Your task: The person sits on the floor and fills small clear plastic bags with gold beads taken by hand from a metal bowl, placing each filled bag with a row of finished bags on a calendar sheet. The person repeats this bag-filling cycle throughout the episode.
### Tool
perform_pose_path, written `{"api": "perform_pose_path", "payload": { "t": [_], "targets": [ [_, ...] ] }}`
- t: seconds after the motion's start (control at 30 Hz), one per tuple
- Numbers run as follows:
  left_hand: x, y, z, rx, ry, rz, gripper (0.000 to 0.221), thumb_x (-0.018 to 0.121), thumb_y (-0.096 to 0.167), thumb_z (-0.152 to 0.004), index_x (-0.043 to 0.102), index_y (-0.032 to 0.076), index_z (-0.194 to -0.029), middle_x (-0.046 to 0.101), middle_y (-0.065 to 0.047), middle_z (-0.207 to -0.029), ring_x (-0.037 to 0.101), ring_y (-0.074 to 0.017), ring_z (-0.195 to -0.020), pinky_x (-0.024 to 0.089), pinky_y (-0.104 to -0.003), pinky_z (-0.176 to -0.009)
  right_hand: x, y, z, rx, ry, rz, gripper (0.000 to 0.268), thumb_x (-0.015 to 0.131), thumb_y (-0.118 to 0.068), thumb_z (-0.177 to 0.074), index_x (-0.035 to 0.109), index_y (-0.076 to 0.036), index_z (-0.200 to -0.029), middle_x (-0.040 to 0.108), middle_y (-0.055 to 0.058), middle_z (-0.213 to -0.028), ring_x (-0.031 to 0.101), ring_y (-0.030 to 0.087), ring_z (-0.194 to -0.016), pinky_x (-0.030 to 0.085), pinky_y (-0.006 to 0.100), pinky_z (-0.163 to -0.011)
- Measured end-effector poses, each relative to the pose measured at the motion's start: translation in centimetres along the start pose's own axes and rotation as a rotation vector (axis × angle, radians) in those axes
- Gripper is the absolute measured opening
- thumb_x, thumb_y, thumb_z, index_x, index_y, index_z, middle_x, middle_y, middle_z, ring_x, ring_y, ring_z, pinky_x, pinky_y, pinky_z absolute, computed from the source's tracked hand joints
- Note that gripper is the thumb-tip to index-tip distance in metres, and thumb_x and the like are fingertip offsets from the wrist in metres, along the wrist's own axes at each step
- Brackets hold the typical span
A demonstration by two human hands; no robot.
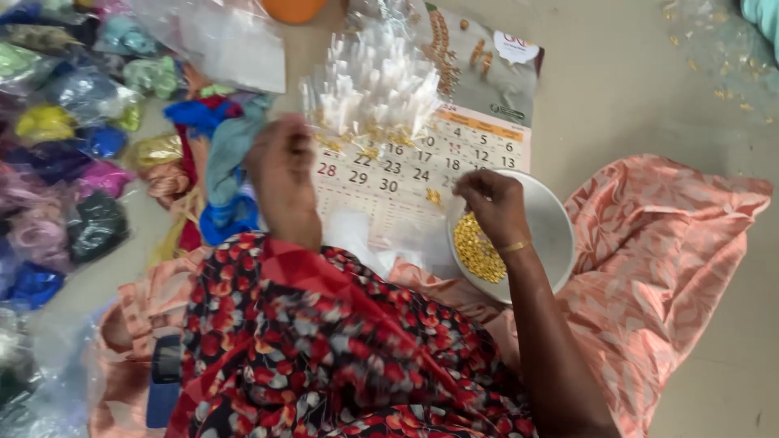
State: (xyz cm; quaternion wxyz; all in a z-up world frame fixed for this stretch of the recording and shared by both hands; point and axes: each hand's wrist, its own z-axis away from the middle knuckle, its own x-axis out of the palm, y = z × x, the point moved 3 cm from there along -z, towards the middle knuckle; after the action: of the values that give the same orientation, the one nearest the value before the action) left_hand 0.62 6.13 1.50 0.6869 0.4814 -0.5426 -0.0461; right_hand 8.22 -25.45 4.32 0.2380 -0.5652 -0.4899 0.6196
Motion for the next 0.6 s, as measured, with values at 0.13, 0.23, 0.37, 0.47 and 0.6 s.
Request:
{"api": "perform_pose_path", "payload": {
  "t": [0.13,0.23,0.37,0.47,0.6],
  "targets": [
    [-5.4,1.2,-1.6,0.115,0.244,0.385,0.017,0.067,0.016,-0.1,0.071,0.001,-0.096,0.07,-0.006,-0.081,0.061,-0.0135,-0.069,0.045,-0.026,-0.061,4.9,2.1,-6.6,0.037,-0.084,-0.002,0.009,0.07,-0.001,-0.091,0.074,0.002,-0.098,0.076,0.007,-0.084,0.066,0.008,-0.068,0.054,0.025,-0.059],
    [-6.0,0.8,-1.9,0.098,0.299,0.521,0.022,0.065,0.021,-0.101,0.071,-0.001,-0.098,0.07,-0.008,-0.083,0.062,-0.0157,-0.073,0.048,-0.028,-0.065,8.6,4.7,-10.6,0.044,-0.148,0.019,0.01,0.069,0.001,-0.089,0.073,0.002,-0.098,0.076,0.008,-0.085,0.068,0.009,-0.07,0.055,0.026,-0.059],
    [-5.0,-0.3,-2.0,0.052,0.322,0.582,0.025,0.063,0.021,-0.102,0.07,-0.003,-0.1,0.069,-0.009,-0.086,0.063,-0.0175,-0.076,0.05,-0.03,-0.07,12.8,4.1,-13.1,0.08,-0.188,0.093,0.01,0.072,0.002,-0.088,0.074,0.001,-0.098,0.077,0.009,-0.085,0.07,0.013,-0.069,0.057,0.026,-0.06],
    [-5.0,-1.5,-2.2,0.022,0.327,0.648,0.025,0.063,0.02,-0.103,0.069,-0.003,-0.1,0.069,-0.009,-0.086,0.062,-0.0178,-0.076,0.049,-0.031,-0.069,15.2,5.0,-14.7,0.08,-0.219,0.073,0.009,0.069,0.004,-0.087,0.074,0.003,-0.095,0.077,0.01,-0.085,0.073,0.012,-0.074,0.057,0.025,-0.06],
    [-4.0,-1.0,-1.8,-0.005,0.332,0.666,0.024,0.062,0.019,-0.103,0.068,-0.003,-0.1,0.069,-0.009,-0.086,0.062,-0.0177,-0.077,0.048,-0.031,-0.069,17.9,7.0,-16.5,0.052,-0.241,0.136,0.012,0.067,0.005,-0.087,0.074,0.002,-0.097,0.077,0.01,-0.085,0.074,0.013,-0.073,0.058,0.027,-0.062]
  ]
}}
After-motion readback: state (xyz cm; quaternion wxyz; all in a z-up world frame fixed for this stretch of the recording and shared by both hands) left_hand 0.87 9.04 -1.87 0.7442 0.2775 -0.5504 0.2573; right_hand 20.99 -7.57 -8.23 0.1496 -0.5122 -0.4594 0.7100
